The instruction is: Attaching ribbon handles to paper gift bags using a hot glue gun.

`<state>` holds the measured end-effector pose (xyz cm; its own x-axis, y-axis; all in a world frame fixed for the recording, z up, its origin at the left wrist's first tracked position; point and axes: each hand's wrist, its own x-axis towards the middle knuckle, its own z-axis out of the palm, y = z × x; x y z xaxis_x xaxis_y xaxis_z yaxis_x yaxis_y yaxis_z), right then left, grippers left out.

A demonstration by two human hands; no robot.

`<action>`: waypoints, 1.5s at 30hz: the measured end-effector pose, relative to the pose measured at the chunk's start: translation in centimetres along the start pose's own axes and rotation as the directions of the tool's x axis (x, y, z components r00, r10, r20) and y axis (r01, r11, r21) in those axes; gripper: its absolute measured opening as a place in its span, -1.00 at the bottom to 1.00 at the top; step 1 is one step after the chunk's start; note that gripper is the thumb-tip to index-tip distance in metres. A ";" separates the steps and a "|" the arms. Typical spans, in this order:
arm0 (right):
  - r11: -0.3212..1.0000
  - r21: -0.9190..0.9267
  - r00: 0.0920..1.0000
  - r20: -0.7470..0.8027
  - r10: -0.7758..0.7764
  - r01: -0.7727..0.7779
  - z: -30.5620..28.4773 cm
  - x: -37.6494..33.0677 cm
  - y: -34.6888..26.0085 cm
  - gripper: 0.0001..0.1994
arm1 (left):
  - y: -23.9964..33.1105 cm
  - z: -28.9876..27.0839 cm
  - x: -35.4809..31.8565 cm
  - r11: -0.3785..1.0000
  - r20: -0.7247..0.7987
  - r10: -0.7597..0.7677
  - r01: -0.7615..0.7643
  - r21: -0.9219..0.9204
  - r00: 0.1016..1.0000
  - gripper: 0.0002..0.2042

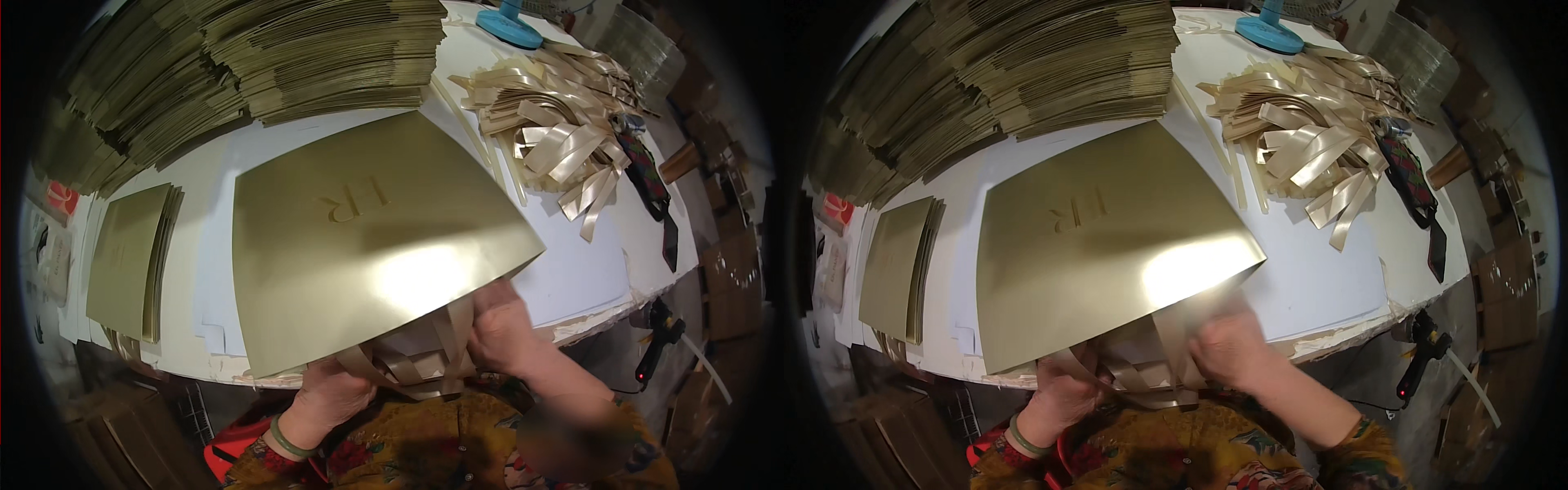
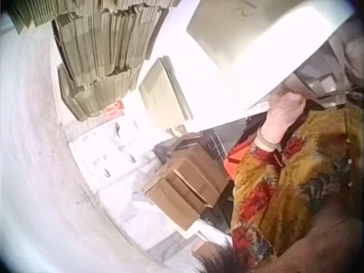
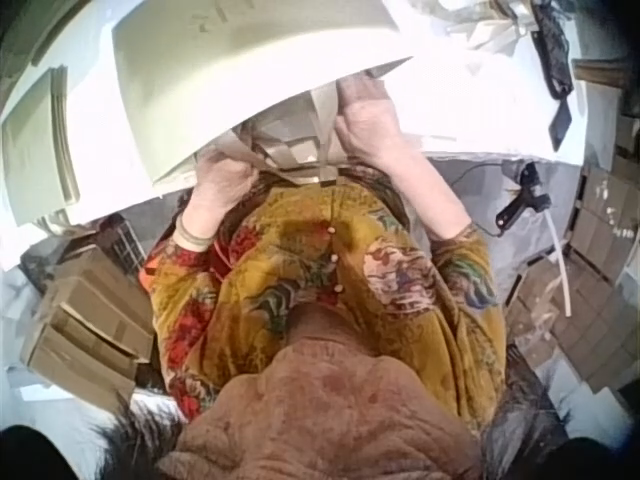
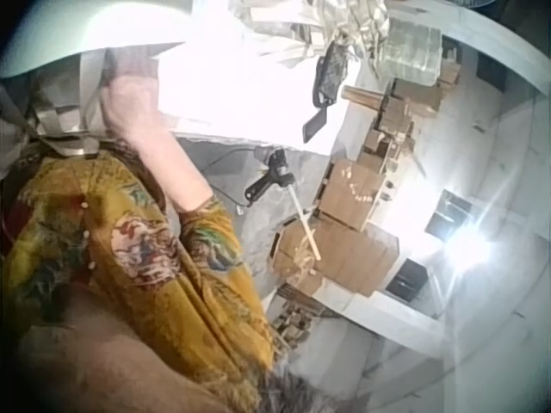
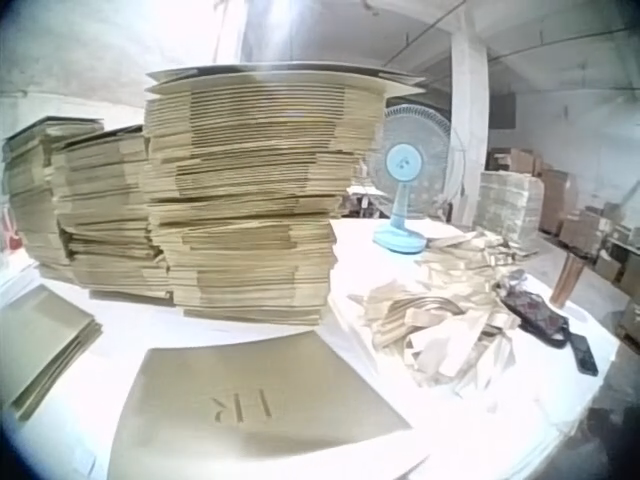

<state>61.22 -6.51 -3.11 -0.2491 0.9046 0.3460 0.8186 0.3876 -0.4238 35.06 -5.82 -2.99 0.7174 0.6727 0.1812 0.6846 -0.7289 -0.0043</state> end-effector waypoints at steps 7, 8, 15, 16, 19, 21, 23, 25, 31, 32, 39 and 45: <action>0.993 -0.103 0.921 0.390 -0.011 0.056 -1.4 -0.3 1.1 -0.78 | -1.6 -1.2 -1.6 0.986 -0.046 -0.072 0.064 -0.154 0.996 -0.58; 0.998 -0.049 0.952 0.301 0.063 -0.051 -2.5 -0.2 2.3 -0.71 | -1.8 -1.7 -1.5 0.973 -0.006 -0.116 0.113 -0.203 0.993 -0.59; 0.989 -0.094 0.989 0.108 -0.103 0.114 -3.2 1.0 3.6 -0.64 | -2.9 -1.5 -3.5 0.996 -0.015 -0.038 0.037 -0.080 0.999 -0.72; 0.988 -0.099 0.989 0.096 -0.112 0.121 -3.7 0.7 3.4 -0.64 | -2.9 -1.8 -3.6 0.995 0.025 0.034 -0.031 -0.094 0.999 -0.75; 0.936 0.196 0.953 0.015 -0.302 0.294 -5.4 -0.6 2.5 -0.65 | -3.1 -4.0 -3.9 0.860 -0.210 0.416 -0.458 -0.225 0.885 -0.82; 0.904 0.336 0.946 -0.274 -0.175 0.265 -7.2 -1.1 2.1 -0.64 | -2.7 -5.3 -5.2 0.855 -0.253 0.472 -0.508 -0.100 0.844 -0.80; 0.941 0.331 0.953 -0.299 0.038 0.067 -7.9 -0.1 2.0 -0.72 | -2.7 -6.8 -6.5 0.982 -0.294 0.188 -0.189 0.028 0.937 -0.77; 0.808 0.547 0.811 -0.359 0.462 -0.218 -7.5 2.2 2.2 -0.83 | -3.1 -6.7 -4.3 0.987 -0.500 -0.159 0.122 -0.107 0.851 -0.77; 0.378 0.663 0.746 0.445 0.496 -0.646 -5.2 3.8 4.9 -0.75 | -5.8 -2.6 -4.0 0.325 0.156 -0.737 0.547 -0.772 0.658 -0.70; 0.360 0.638 0.711 0.457 0.534 -0.681 -5.2 3.7 4.5 -0.76 | -5.4 -2.5 -3.7 0.129 0.222 -0.737 0.454 -0.881 0.639 -0.70; 0.714 0.570 0.900 0.117 0.420 -0.407 -6.3 1.0 2.5 -0.72 | -4.0 -4.5 -3.7 0.351 -0.191 -0.760 0.144 -0.925 0.622 -0.65; 0.201 0.922 0.863 0.209 0.459 -0.330 -5.5 1.2 1.4 -0.46 | -5.3 -3.7 -4.9 -0.231 0.049 -0.730 -0.179 -0.956 0.682 -0.66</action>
<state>64.91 -5.88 1.32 0.0528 0.9961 -0.0712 -0.2307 -0.0572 -0.9713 27.44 -5.77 -0.18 -0.0047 0.9969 0.0789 -0.4102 -0.0738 0.9090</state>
